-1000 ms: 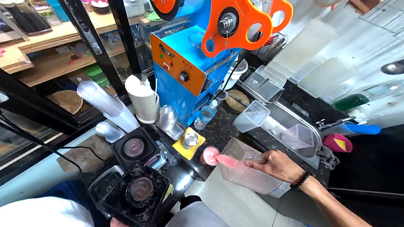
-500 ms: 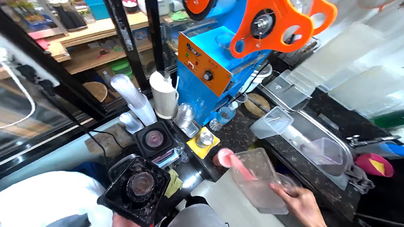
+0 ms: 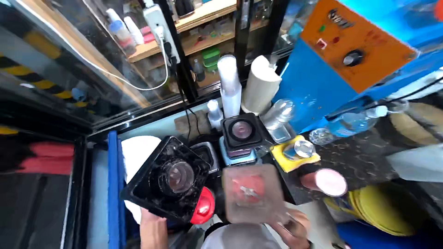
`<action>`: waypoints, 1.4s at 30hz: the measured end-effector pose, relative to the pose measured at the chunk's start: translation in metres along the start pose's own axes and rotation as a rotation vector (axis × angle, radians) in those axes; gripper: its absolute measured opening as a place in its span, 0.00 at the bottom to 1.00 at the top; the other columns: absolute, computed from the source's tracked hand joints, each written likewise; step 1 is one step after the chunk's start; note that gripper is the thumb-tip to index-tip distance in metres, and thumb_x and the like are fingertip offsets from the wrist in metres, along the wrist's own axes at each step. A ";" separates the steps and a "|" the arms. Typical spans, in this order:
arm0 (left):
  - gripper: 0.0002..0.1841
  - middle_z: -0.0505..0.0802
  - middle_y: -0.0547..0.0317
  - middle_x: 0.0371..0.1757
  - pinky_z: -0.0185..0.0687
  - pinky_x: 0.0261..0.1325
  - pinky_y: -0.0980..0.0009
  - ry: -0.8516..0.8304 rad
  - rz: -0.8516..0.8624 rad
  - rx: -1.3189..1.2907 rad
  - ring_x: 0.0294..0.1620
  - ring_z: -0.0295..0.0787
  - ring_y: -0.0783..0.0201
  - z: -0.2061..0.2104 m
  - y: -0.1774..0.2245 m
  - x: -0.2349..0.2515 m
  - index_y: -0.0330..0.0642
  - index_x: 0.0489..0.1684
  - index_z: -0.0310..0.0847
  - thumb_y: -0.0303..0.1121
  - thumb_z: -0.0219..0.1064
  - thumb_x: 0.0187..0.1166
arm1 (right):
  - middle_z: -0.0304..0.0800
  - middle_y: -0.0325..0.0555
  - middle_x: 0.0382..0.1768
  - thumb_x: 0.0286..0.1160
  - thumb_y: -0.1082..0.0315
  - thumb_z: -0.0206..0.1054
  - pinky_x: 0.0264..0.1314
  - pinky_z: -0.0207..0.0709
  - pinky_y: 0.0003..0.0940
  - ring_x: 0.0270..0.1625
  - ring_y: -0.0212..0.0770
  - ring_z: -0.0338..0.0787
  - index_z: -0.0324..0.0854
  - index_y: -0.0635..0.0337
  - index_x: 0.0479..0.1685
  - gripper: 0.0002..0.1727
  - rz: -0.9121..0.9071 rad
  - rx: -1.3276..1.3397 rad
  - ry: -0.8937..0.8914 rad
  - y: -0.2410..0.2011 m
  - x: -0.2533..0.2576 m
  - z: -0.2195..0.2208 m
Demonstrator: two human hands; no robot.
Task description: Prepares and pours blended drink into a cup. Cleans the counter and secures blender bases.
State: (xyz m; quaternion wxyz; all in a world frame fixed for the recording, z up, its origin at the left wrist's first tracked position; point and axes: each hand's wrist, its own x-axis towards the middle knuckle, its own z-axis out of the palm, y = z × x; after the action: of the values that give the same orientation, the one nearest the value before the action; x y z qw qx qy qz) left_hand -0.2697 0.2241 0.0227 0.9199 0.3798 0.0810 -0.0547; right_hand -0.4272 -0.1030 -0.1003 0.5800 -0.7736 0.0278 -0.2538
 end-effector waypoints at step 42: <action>0.37 0.69 0.39 0.87 0.53 0.78 0.23 -0.367 0.152 2.029 0.87 0.58 0.27 0.031 -0.046 0.154 0.51 0.85 0.70 0.56 0.68 0.76 | 0.96 0.47 0.49 0.86 0.52 0.61 0.61 0.87 0.49 0.51 0.43 0.95 0.87 0.56 0.63 0.20 0.533 -0.275 -0.715 0.002 0.135 0.032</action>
State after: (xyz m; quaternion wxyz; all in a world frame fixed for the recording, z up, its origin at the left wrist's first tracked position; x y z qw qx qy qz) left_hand -0.1228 0.1631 -0.0168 0.1662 0.9667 -0.1689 -0.0960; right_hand -0.2961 -0.1212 -0.0597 0.4903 -0.8481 0.0573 0.1927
